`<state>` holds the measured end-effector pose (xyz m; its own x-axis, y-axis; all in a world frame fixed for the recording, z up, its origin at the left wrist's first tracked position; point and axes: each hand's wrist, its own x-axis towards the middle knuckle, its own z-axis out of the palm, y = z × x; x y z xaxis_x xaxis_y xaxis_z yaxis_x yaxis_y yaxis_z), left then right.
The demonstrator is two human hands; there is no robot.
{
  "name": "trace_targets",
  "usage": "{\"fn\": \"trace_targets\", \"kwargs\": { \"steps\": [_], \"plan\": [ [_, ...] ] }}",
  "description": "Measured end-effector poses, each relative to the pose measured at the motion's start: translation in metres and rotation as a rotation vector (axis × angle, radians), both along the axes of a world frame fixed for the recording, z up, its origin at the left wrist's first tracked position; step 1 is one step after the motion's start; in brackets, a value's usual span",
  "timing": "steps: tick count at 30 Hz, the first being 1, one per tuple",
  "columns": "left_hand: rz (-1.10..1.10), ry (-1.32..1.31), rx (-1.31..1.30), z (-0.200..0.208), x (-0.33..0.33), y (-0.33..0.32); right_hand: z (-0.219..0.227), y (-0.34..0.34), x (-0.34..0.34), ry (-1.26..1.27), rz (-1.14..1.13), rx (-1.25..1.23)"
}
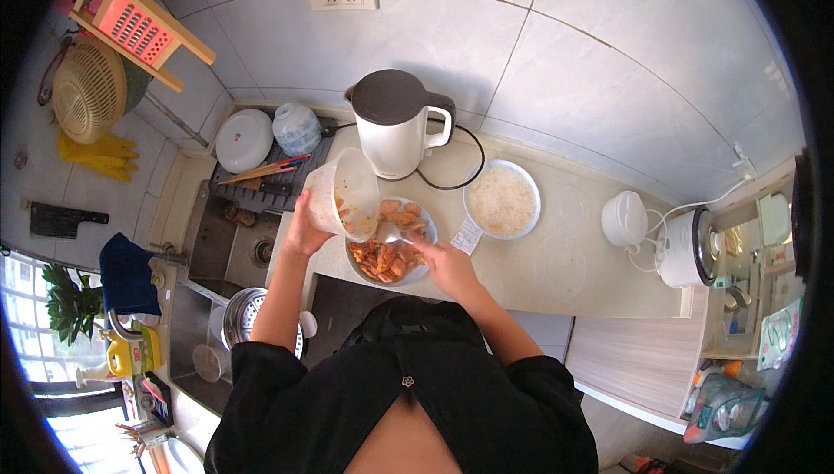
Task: The person retrieves containers of marinated meat and vegetables from the refrigerator and places them on the kitchen counter. They then transfer the meat and vegetables onto a plate and place the plate into a steamer pot, closing the lid to begin cooking.
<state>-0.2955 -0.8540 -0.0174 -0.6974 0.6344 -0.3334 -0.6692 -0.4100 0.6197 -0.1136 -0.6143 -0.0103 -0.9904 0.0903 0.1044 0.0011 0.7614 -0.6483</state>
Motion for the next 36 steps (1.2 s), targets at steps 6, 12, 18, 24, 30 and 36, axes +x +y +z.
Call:
{"fn": "trace_targets", "kwargs": {
  "steps": [6,12,18,24,30,36],
  "plan": [
    [-0.017,0.153,-0.176,0.016,0.009,0.011,0.003,0.003,-0.014,-0.003,-0.061,0.135],
    [-0.031,0.192,-0.198,0.019,0.007,0.008,0.010,-0.001,-0.008,0.056,-0.056,0.011],
    [0.074,0.065,-0.032,0.017,0.004,-0.022,-0.024,0.013,-0.016,-0.070,-0.110,-0.370],
    [0.241,-0.182,0.234,0.003,0.044,-0.053,-0.033,0.020,-0.036,-0.704,-0.183,-1.102],
    [0.287,-0.335,0.332,-0.035,0.055,-0.071,-0.016,0.028,-0.046,-0.419,-0.077,-0.469],
    [0.260,-0.370,0.140,-0.072,0.045,-0.082,-0.020,0.018,-0.039,-0.014,0.045,0.073]
  ]
}}
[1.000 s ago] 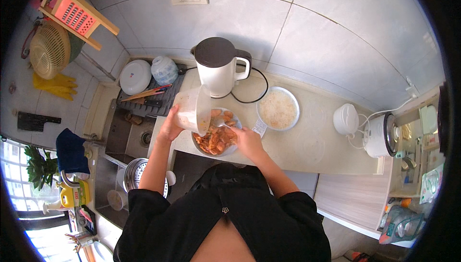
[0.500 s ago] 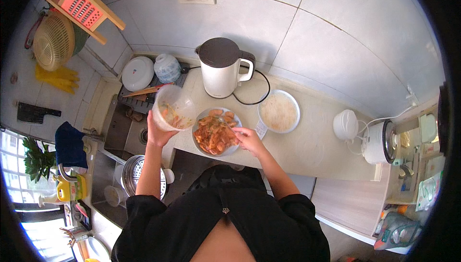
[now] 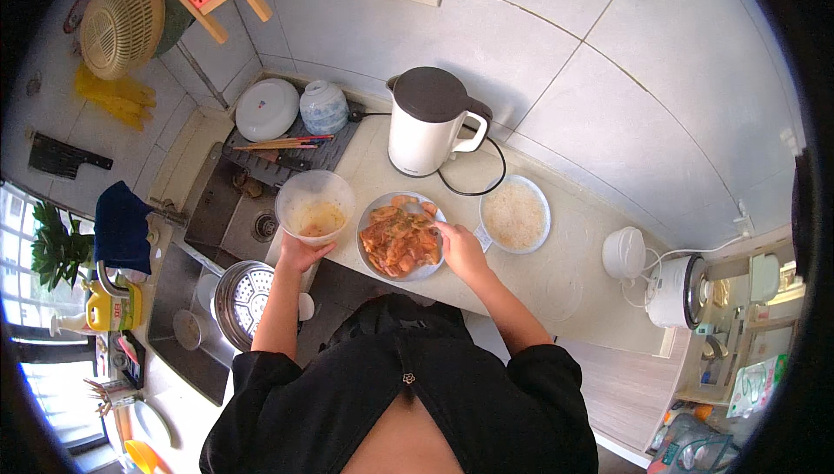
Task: The person retrieves containers of marinated meat and vegetables from the refrigerator and places them on the kitchen counter. They then transfer the meat and vegetables onto a plate and place the plate into a steamer pot, closing the lid to begin cooking.
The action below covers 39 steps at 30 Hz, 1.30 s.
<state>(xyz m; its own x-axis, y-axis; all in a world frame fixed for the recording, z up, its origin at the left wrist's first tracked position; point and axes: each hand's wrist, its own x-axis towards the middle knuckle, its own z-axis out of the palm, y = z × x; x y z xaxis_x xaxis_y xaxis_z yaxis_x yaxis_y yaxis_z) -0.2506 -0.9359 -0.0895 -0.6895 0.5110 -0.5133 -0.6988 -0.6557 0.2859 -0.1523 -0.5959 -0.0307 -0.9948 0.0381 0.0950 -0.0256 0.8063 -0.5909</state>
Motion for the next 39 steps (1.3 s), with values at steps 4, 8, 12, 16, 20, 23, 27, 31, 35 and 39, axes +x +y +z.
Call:
{"fn": "trace_targets", "kwargs": {
  "steps": [4,8,12,16,20,23,27,31,35,39],
  "plan": [
    [0.005,0.124,-0.336,-0.021,0.002,-0.010,-0.010,0.003,0.020,-0.050,-0.020,0.060],
    [0.051,0.240,-0.814,-0.027,0.001,-0.007,-0.019,0.014,0.035,0.004,-0.042,-0.074],
    [0.027,0.224,-0.970,-0.015,-0.001,-0.006,-0.022,0.015,0.039,0.018,-0.066,-0.205],
    [0.114,0.207,-0.958,-0.018,0.007,-0.008,-0.025,0.005,0.020,0.029,-0.136,-0.336],
    [0.336,0.058,-0.887,-0.024,0.032,-0.001,-0.034,0.003,0.011,0.016,-0.071,-0.058],
    [0.207,0.038,-0.763,-0.004,0.070,0.022,-0.036,0.003,0.026,0.054,-0.112,0.016],
    [-0.004,0.017,-0.483,0.008,0.105,0.057,-0.020,0.015,0.043,0.042,-0.106,-0.064],
    [-0.124,0.021,-0.446,0.003,0.111,0.069,0.001,0.017,0.043,-0.284,-0.204,-0.739],
    [-0.197,0.068,-0.427,0.004,0.113,0.069,0.013,0.016,0.044,-0.511,-0.293,-1.177],
    [-0.200,0.064,-0.471,0.006,0.116,0.066,0.008,0.003,0.039,-0.360,-0.237,-0.904]
  ]
}}
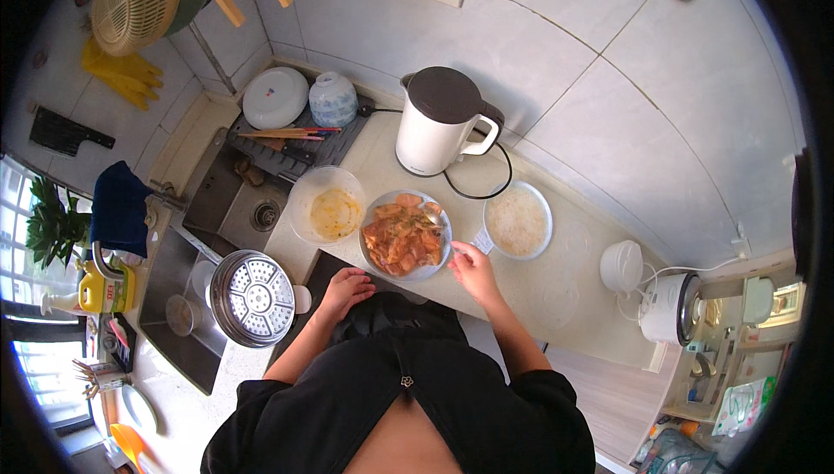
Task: The person retrieves containers of marinated meat and vegetables from the refrigerator and places them on the kitchen counter. They then transfer the meat and vegetables onto a plate and place the plate into a steamer pot, closing the lid to begin cooking.
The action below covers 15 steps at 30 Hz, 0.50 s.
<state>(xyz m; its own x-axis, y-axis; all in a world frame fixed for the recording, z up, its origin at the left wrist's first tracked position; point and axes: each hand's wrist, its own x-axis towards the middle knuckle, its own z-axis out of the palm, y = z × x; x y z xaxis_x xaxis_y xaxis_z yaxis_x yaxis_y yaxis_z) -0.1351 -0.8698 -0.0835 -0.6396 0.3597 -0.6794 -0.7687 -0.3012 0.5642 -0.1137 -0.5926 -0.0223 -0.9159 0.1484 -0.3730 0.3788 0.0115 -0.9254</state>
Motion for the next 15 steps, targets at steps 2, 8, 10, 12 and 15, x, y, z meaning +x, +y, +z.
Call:
{"fn": "trace_targets", "kwargs": {
  "steps": [2,8,10,12,15],
  "plan": [
    [-0.002,0.011,0.009,0.000,0.002,-0.002,0.002,-0.023,-0.014,0.233,0.096,0.217],
    [0.015,0.026,0.083,0.001,0.002,-0.001,0.005,-0.117,-0.098,-0.039,0.346,-0.062],
    [0.043,0.017,0.046,0.006,0.001,0.000,0.003,-0.144,-0.113,-0.334,0.188,-0.349],
    [0.067,0.033,0.085,0.007,0.001,0.000,-0.021,-0.162,-0.120,-0.343,0.187,-0.428],
    [0.091,0.072,0.215,-0.005,0.005,-0.011,0.028,-0.163,-0.103,-0.172,0.529,0.019]
  ]
}}
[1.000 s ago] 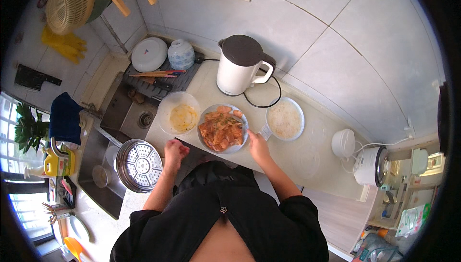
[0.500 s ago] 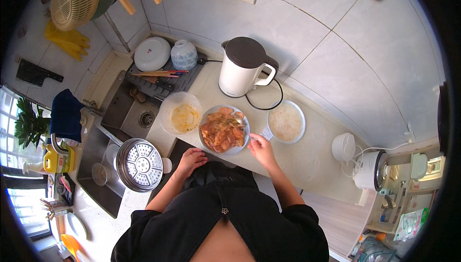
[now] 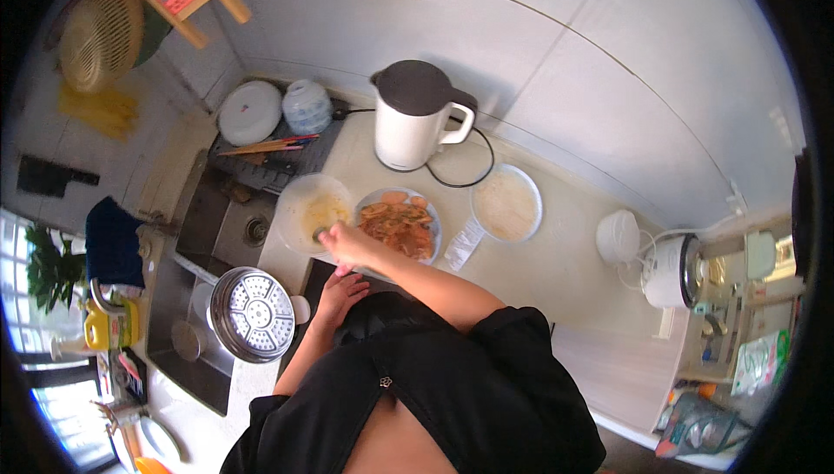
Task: The person retrieves containers of marinated meat and vegetables from the refrigerator and places them on the kitchen counter. They then transfer the meat and vegetables onto a plate and place the plate into a steamer pot, closing the lid to begin cooking.
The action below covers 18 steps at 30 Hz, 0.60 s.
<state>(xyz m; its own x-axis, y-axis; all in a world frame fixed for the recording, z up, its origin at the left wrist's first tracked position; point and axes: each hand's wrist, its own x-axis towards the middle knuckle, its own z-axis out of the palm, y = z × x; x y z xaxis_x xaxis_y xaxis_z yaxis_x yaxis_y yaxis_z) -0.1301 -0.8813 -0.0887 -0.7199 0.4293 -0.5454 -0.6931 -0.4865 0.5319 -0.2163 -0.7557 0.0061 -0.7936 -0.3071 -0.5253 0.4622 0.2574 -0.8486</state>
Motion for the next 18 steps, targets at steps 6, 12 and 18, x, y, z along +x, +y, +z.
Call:
{"fn": "trace_targets", "kwargs": {
  "steps": [6,12,18],
  "plan": [
    [-0.124,-0.003,-0.027,-0.011,-0.021,0.018,0.028,0.046,0.059,0.757,-0.059,0.430],
    [-0.200,-0.056,0.095,-0.002,-0.030,0.028,-0.006,0.144,0.141,0.250,-0.416,0.241],
    [-0.233,-0.032,0.081,-0.008,-0.040,0.025,-0.108,0.229,0.235,0.128,-0.920,0.324]
  ]
}}
